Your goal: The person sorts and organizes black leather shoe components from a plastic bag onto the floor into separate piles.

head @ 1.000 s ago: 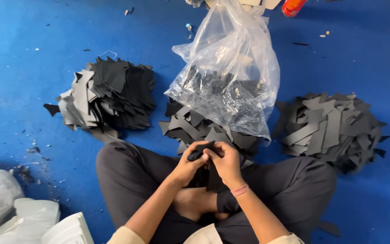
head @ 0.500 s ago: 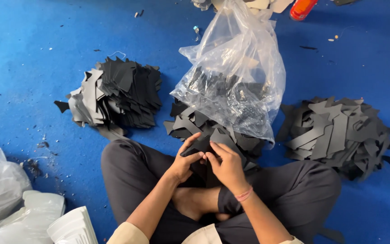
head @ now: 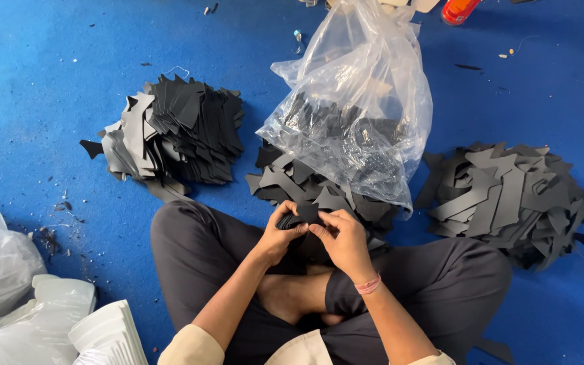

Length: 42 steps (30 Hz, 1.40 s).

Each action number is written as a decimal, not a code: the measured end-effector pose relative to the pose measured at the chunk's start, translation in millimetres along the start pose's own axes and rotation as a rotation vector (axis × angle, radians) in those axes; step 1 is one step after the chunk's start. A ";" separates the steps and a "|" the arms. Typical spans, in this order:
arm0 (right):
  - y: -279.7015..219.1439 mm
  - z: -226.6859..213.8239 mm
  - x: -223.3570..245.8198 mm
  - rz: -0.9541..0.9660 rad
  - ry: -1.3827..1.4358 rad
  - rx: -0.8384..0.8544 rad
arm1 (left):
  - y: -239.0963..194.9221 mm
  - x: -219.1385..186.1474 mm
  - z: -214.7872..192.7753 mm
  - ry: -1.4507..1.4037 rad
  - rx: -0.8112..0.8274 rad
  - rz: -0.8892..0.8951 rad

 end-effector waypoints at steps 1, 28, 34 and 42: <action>0.2 0.8 -6.2 0.020 0.045 -0.025 | 0.8 5.1 -4.4 0.004 -0.008 0.037; 21.3 -75.2 8.7 -0.034 -0.485 -0.163 | -8.2 -46.0 43.0 -0.072 0.084 -0.152; 23.7 -15.8 -47.2 -0.111 -0.839 -0.036 | -2.2 -54.1 31.4 -0.088 0.009 0.045; 30.8 -41.3 -38.3 -0.006 -0.432 0.021 | 9.0 -21.4 10.4 -0.129 -0.172 0.033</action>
Point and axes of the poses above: each hand's wrist, its own y-axis towards the middle knuckle, its own z-axis out of the palm, x = y × z, the point moved 5 cm from there along y, towards the middle knuckle, and after that the axes turned 8 degrees about z, right-handed, at the moved point
